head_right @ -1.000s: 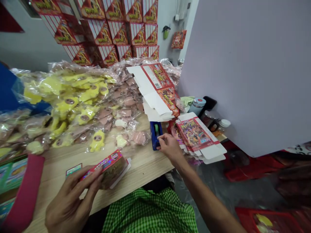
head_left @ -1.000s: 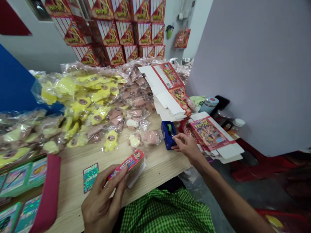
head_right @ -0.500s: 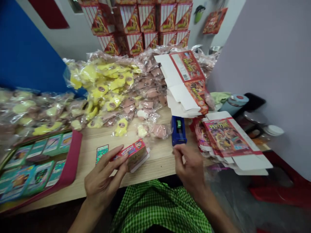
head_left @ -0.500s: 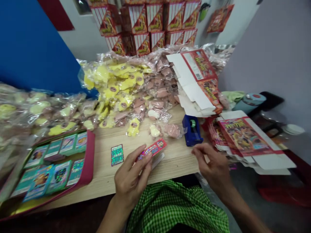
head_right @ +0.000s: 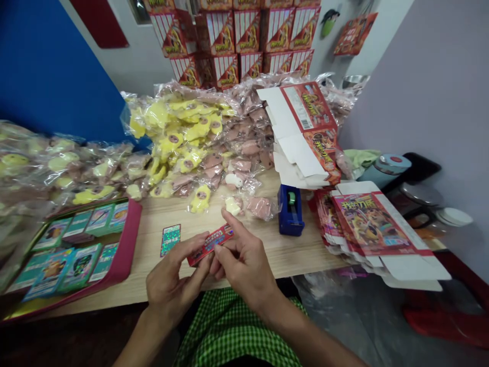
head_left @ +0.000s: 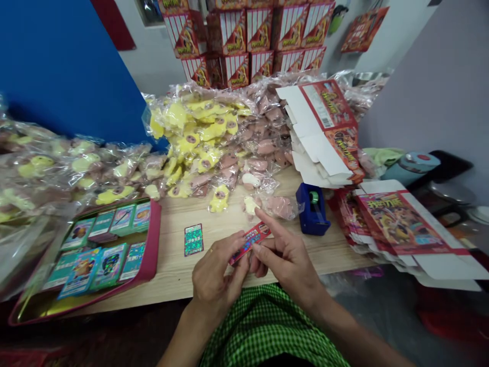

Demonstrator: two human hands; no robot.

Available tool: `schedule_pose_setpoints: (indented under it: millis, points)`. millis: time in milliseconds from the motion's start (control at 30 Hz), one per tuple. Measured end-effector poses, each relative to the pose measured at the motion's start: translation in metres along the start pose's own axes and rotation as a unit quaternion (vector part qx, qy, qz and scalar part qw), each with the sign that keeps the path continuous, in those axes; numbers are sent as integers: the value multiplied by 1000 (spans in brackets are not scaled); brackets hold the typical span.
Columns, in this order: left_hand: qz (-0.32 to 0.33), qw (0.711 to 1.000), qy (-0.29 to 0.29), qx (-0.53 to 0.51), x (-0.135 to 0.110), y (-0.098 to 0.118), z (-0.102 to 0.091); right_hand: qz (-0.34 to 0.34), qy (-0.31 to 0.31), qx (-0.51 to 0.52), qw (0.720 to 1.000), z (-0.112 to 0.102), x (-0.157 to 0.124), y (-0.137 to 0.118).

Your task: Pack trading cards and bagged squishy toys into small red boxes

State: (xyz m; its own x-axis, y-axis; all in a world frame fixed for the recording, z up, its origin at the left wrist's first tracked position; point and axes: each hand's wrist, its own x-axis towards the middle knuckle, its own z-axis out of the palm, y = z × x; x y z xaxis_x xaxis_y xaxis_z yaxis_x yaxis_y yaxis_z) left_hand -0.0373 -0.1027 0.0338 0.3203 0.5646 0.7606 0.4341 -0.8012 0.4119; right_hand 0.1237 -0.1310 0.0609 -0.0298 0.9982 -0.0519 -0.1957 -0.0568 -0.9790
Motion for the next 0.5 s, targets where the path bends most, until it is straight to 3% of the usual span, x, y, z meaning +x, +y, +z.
schedule_pose_setpoints:
  millis: [133,300,433,500]
  points:
    - [4,998,-51,-18,4,-1,-6,-16,18,7,1000,3,-2,8]
    - [-84,987,-91,-98,23,0,-10,-44,36,-6,998,5,-4,14]
    - [-150,975,-139,-89,40,2,-6,-31,52,13,998,6,-3,16]
    - [-150,972,-160,-78,45,4,-4,-23,56,30,998,7,-2,17]
